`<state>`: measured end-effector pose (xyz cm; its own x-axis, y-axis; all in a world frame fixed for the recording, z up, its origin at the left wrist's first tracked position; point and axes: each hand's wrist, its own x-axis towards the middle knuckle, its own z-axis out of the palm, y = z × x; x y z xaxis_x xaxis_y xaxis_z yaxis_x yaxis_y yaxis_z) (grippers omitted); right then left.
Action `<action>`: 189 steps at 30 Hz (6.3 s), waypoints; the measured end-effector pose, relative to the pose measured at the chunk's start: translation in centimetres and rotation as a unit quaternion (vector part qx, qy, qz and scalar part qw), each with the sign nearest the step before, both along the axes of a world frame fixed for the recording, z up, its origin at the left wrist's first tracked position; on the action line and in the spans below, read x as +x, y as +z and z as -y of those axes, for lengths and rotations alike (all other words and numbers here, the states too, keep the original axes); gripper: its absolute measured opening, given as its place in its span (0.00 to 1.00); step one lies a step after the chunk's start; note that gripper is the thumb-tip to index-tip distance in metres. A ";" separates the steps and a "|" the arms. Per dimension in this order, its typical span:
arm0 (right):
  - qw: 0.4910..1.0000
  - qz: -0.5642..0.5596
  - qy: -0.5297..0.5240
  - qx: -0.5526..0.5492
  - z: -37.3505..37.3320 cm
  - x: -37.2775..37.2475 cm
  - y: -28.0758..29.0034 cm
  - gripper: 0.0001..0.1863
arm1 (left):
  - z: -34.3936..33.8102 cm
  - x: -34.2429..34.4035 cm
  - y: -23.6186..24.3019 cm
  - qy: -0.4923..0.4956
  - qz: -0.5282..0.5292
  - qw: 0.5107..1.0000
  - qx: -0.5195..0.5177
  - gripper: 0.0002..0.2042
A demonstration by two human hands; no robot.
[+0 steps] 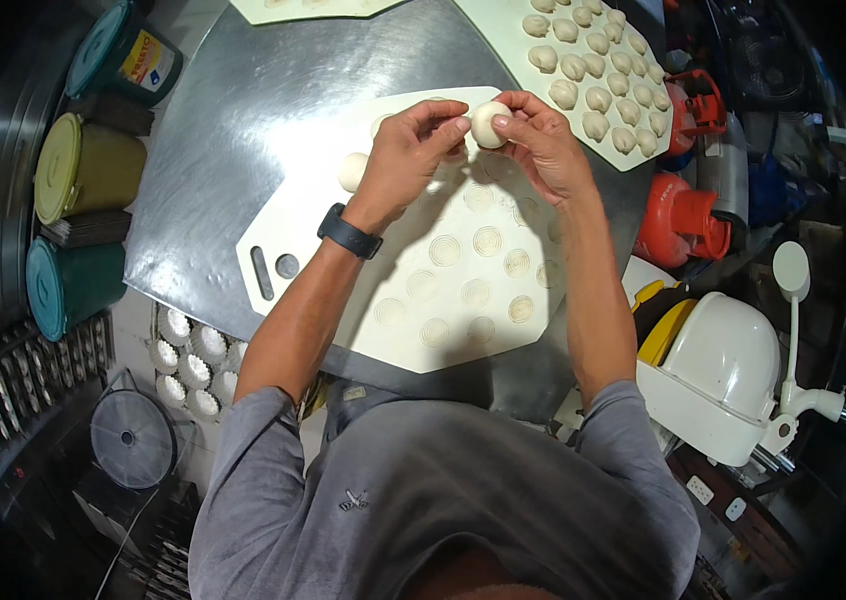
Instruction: The person places portions of dough onto a tray by hand, uses a mechanical dough divider to shape the dough, and transfers the shaped dough pieces into individual paper liners on a baking sheet before sliding the sheet onto a cooling rack.
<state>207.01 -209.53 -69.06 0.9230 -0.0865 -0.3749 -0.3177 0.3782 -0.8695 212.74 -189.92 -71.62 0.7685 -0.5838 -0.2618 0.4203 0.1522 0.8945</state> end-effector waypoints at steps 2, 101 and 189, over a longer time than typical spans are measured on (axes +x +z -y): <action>1.000 0.004 0.010 -0.010 0.1 -0.1 0.5 0.16 | 0.4 -0.1 1.0 -0.001 -0.013 1.000 -0.001 0.15; 0.655 0.268 0.571 -0.417 -51.2 -24.9 -10.3 0.24 | -46.1 -47.4 -7.6 0.376 0.082 0.754 0.532 0.19; 0.730 0.247 0.409 -0.489 -40.7 -22.3 -8.2 0.14 | -43.7 -27.0 -9.7 0.291 0.232 0.780 0.503 0.15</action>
<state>184.71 -168.87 -77.23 0.8175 0.5660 -0.1060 0.3547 -0.6399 -0.6817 185.77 -146.19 -81.34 0.9750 0.2209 0.0239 0.1367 -0.6812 0.7192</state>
